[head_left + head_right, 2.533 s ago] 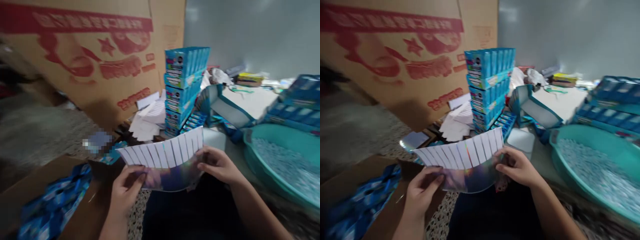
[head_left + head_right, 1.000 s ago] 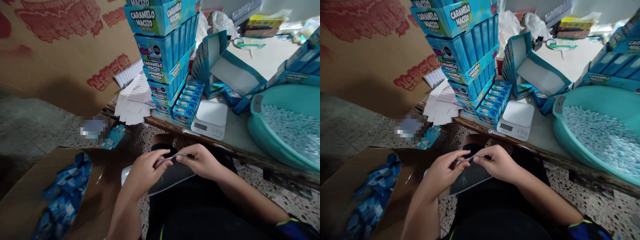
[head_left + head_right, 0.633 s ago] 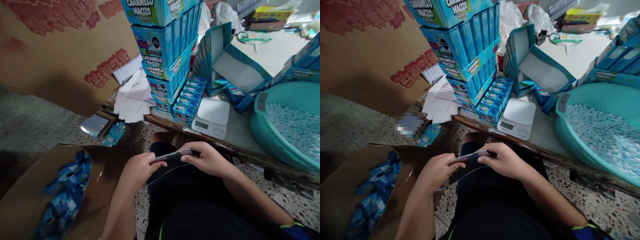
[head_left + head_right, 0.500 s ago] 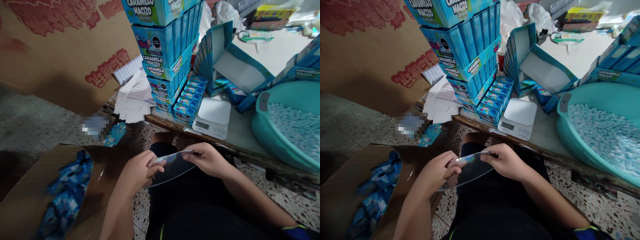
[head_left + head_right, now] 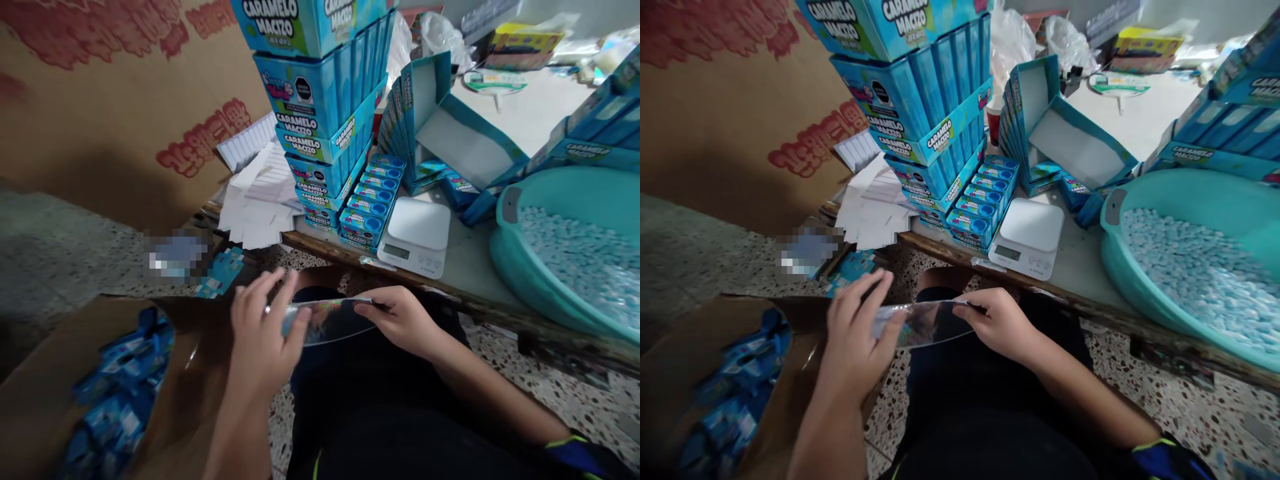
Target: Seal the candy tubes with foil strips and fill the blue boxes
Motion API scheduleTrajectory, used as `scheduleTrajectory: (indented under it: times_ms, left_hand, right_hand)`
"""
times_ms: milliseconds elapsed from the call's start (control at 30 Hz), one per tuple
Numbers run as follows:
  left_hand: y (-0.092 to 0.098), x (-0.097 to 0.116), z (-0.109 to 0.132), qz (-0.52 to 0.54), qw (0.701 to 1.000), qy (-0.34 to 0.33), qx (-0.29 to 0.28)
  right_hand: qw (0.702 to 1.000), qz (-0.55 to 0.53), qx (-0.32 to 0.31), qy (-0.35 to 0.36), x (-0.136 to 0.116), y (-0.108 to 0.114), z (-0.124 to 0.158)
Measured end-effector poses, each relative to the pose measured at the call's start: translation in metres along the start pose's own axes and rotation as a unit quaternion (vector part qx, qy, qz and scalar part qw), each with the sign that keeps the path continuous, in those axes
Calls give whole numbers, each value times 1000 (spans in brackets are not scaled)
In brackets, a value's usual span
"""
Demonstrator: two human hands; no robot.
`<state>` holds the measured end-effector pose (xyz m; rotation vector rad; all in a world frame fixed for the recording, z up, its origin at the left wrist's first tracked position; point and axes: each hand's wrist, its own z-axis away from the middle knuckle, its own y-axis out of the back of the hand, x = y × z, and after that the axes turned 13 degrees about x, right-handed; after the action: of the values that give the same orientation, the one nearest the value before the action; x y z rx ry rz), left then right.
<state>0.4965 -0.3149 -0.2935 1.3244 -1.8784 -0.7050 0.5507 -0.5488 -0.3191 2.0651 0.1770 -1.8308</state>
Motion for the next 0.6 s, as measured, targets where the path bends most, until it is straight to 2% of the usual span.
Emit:
scheduleTrajectory:
  times_ms: [100,167,300,433,600]
  left_hand:
    - [-11,25,-4,142,988,-46,-28]
    - [-20,32,-4,181,981,-60,-37]
    - [-34,29,0,202,978,-54,-1]
    - [-41,26,6,186,978,-88,39]
    - [-41,29,9,171,974,-145,26]
  right_hand:
    - [1000,-17,-20,-7,0,-9,1]
    - [1000,-3,-28,-13,0,-12,3]
    - [999,3,-26,-23,3,-8,8]
    - [998,-43,8,-44,9,-4,10]
    - [995,-73,42,-59,12,-3,7]
